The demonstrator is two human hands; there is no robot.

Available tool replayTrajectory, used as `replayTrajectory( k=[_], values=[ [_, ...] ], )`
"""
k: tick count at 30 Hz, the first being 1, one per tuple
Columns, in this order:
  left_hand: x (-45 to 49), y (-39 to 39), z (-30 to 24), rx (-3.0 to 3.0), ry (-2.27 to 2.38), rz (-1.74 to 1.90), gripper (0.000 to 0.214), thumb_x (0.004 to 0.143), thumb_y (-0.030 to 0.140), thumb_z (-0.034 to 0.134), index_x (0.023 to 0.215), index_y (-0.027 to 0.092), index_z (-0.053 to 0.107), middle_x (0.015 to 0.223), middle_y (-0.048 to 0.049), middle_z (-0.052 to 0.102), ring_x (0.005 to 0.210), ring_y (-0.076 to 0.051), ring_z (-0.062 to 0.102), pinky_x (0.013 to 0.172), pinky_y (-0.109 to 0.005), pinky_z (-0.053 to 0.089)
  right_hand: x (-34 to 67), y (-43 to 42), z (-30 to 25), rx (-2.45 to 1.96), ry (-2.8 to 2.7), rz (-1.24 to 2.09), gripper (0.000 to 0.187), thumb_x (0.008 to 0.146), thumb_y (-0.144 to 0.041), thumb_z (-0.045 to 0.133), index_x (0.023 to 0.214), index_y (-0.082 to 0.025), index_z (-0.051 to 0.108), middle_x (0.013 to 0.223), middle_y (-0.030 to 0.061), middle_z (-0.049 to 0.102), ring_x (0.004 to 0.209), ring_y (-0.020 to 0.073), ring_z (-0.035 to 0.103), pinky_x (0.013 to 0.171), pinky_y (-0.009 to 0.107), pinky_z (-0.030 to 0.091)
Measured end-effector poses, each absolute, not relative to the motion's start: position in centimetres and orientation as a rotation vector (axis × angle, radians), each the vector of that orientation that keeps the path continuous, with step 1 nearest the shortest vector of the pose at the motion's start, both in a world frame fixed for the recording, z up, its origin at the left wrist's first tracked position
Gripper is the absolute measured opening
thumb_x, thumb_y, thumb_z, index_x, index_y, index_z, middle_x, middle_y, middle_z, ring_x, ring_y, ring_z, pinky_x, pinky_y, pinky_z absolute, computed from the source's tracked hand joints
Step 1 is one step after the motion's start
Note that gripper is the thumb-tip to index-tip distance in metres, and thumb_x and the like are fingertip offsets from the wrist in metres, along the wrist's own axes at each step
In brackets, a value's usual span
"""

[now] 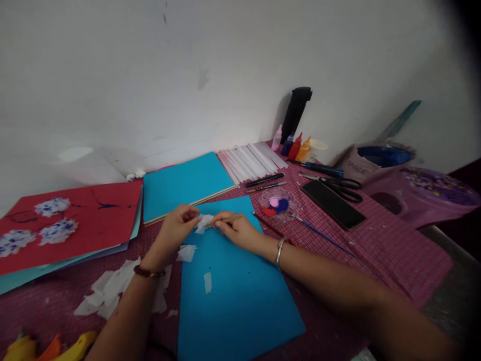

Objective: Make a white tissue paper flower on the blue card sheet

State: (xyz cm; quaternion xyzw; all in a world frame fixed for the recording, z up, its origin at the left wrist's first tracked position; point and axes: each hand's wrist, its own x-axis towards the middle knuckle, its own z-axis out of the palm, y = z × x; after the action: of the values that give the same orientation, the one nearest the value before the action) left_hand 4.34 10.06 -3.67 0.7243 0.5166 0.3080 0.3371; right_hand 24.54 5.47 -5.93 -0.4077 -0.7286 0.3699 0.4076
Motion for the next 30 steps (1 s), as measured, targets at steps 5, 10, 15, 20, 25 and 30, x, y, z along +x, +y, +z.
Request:
replayTrajectory(
  k=[5, 10, 15, 20, 25, 30],
  values=[
    [1.4, 10.4, -2.2, 1.892, 1.586, 0.809, 0.026, 0.076, 0.042, 0.056, 0.084, 0.018, 0.061, 0.075, -0.0017, 0.063, 0.069, -0.017, 0.057, 0.061, -0.026, 0.043, 24.7, 5.2, -5.7, -0.945, -1.977, 0.787, 0.021, 0.093, -0.022, 0.045, 0.100, -0.019, 0.064, 0.099, 0.0050, 0.066, 0.093, 0.0161, 0.061, 0.082, 0.028, 0.046],
    [-0.5, 10.6, -1.7, 1.962, 1.529, 0.478, 0.025, 0.074, 0.040, 0.053, 0.080, 0.019, 0.065, 0.081, -0.0031, 0.069, 0.077, -0.021, 0.061, 0.068, -0.028, 0.046, 24.9, 4.8, -5.7, -0.887, -2.245, 0.602, 0.021, 0.095, -0.022, 0.043, 0.105, -0.022, 0.062, 0.106, 0.0057, 0.064, 0.096, 0.0162, 0.059, 0.082, 0.027, 0.045],
    [-1.0, 10.3, -0.9, 1.851, 1.451, 0.443, 0.028, 0.066, 0.039, 0.057, 0.084, 0.020, 0.068, 0.096, -0.0054, 0.071, 0.092, -0.025, 0.063, 0.081, -0.033, 0.048, 24.9, 4.6, -6.1, -0.849, -2.346, 0.494, 0.020, 0.093, -0.018, 0.044, 0.103, -0.022, 0.062, 0.102, 0.0070, 0.064, 0.091, 0.0167, 0.059, 0.079, 0.027, 0.044],
    [-1.8, 9.4, 0.1, 1.711, 1.269, 0.368, 0.038, 0.060, 0.036, 0.066, 0.095, 0.021, 0.067, 0.104, -0.0066, 0.069, 0.093, -0.023, 0.063, 0.079, -0.031, 0.049, 24.9, 4.6, -6.1, -0.879, -2.072, 0.702, 0.020, 0.094, -0.023, 0.044, 0.100, -0.021, 0.062, 0.099, 0.0058, 0.064, 0.090, 0.0166, 0.060, 0.079, 0.028, 0.046],
    [-2.5, 9.8, -1.8, 1.896, 1.359, 0.279, 0.025, 0.063, 0.032, 0.063, 0.084, 0.018, 0.063, 0.074, -0.0009, 0.062, 0.067, -0.016, 0.057, 0.059, -0.025, 0.044, 25.1, 5.1, -6.4, -0.987, -1.594, 1.051, 0.022, 0.093, -0.027, 0.041, 0.087, -0.018, 0.060, 0.080, 0.0028, 0.062, 0.057, 0.0113, 0.055, 0.053, 0.023, 0.044],
    [-2.3, 10.3, -2.7, 2.042, 1.476, 0.154, 0.015, 0.063, 0.029, 0.057, 0.056, 0.019, 0.049, 0.058, 0.0028, 0.050, 0.056, -0.013, 0.045, 0.051, -0.022, 0.035, 25.0, 4.9, -6.1, -0.911, -1.787, 1.048, 0.022, 0.091, -0.024, 0.045, 0.083, -0.017, 0.064, 0.086, 0.0039, 0.065, 0.071, 0.0132, 0.060, 0.063, 0.024, 0.047]
  ],
)
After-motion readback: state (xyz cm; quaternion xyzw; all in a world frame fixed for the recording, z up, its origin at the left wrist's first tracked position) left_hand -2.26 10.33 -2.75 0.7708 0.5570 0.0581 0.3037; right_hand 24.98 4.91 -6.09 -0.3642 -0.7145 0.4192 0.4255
